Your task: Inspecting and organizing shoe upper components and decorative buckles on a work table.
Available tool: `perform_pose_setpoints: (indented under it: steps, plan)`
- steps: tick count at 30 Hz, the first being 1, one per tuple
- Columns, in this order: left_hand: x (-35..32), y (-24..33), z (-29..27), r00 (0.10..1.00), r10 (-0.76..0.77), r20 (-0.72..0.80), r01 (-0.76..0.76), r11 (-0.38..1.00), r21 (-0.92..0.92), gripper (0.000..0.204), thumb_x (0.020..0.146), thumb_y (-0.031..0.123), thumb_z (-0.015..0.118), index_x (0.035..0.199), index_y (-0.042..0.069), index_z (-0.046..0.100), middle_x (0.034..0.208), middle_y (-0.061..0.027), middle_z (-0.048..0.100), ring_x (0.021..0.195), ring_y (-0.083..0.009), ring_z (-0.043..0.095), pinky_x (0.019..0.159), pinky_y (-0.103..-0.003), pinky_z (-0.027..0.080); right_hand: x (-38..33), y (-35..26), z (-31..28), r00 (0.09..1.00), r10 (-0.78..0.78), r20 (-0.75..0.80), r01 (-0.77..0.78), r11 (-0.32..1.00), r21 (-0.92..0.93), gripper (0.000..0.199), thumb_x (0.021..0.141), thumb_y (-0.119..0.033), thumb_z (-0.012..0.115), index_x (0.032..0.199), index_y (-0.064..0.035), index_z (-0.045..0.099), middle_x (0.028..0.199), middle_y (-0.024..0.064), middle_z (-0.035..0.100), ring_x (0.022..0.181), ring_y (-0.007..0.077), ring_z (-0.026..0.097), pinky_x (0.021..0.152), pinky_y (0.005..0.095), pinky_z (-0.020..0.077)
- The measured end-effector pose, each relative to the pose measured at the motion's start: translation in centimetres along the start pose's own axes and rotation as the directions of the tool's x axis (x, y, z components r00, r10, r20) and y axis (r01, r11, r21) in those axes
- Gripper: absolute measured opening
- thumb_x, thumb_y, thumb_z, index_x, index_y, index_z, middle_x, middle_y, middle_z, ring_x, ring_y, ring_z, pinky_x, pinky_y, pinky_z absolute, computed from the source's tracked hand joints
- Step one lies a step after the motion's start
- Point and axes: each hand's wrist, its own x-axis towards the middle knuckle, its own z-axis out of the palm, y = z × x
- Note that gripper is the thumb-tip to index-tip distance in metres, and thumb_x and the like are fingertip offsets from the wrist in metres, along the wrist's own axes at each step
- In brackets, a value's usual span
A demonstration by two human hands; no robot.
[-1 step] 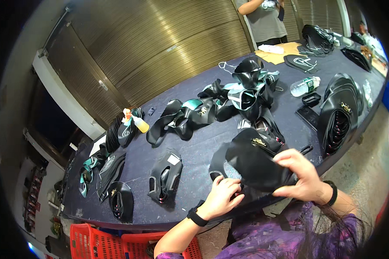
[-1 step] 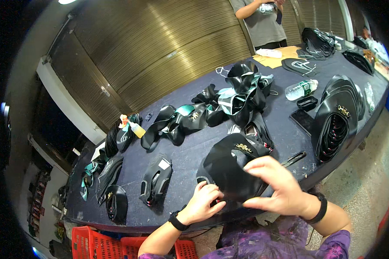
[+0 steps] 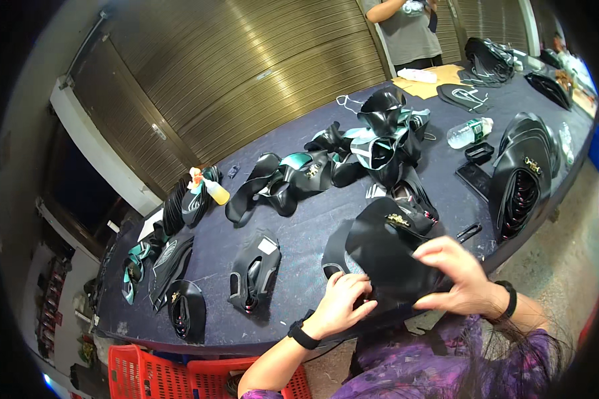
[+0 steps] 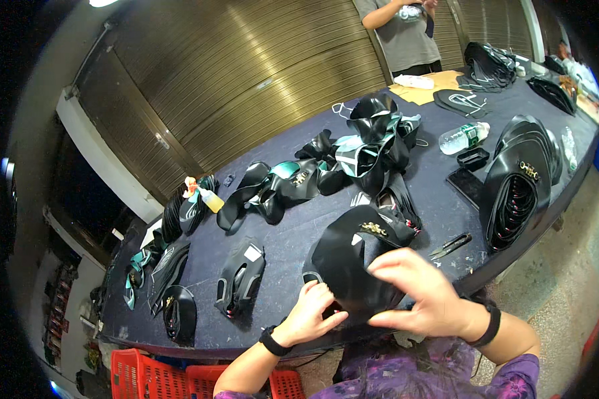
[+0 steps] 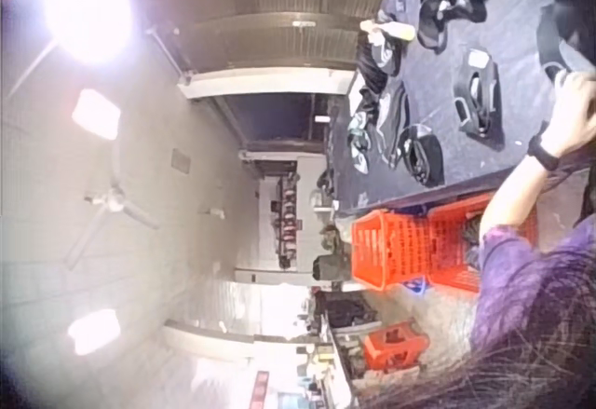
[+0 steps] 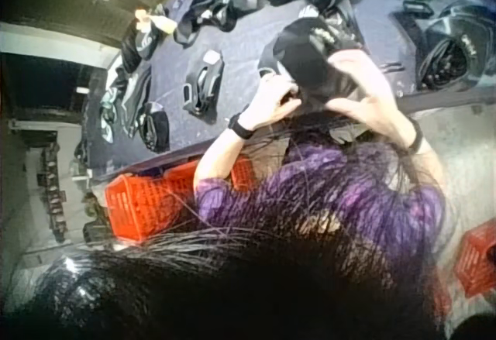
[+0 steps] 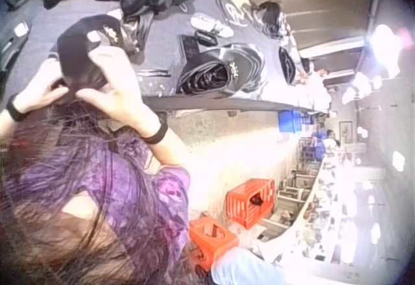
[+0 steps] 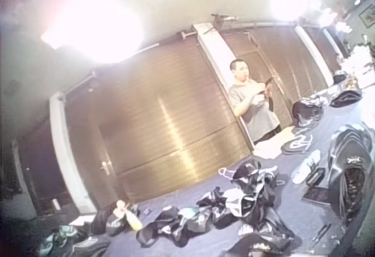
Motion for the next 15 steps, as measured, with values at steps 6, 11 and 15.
perform_pose_setpoints:
  steps: [6, 11, 15]
  plan:
    - [-2.5, -2.7, 0.7, 0.866, -0.481, 0.136, 0.369, 0.431, -0.823, 0.048, 0.089, 0.034, 0.04, 0.121, -0.001, 0.047, 0.118, -0.0136, 0.053, 0.1, -0.023, 0.054, 0.087, -0.032, 0.04, -2.3, -0.5, 4.1, 0.92, -0.13, 0.37, 0.17, 0.983, -0.076, 0.041, 0.075, -0.024, 0.064, 0.107, -0.0009, 0.051, 0.105, 0.0133, 0.052, 0.083, 0.0262, 0.056, 0.068, 0.0314, 0.0463]
    - [-3.2, -4.8, 0.4, 0.862, -0.449, 0.235, -0.046, -0.531, -0.846, 0.041, 0.087, 0.027, 0.037, 0.113, -0.002, 0.05, 0.115, -0.0177, 0.054, 0.102, -0.0264, 0.054, 0.091, -0.04, 0.041, -4.3, 0.8, 6.8, 0.832, -0.251, 0.494, 0.353, 0.927, -0.124, 0.044, 0.075, -0.01, 0.048, 0.117, 0.0002, 0.046, 0.111, 0.0114, 0.051, 0.085, 0.0194, 0.055, 0.071, 0.0273, 0.0433]
    - [-3.1, -5.2, 0.4, 0.597, -0.763, 0.247, 0.115, -0.223, -0.968, 0.039, 0.085, 0.023, 0.044, 0.116, -0.001, 0.048, 0.11, -0.0138, 0.057, 0.103, -0.0255, 0.054, 0.091, -0.038, 0.041, -4.2, 2.2, 8.5, 0.789, -0.184, 0.587, 0.334, 0.929, -0.159, 0.041, 0.075, -0.009, 0.047, 0.115, 0.001, 0.046, 0.108, 0.011, 0.051, 0.084, 0.0203, 0.054, 0.073, 0.0283, 0.043]
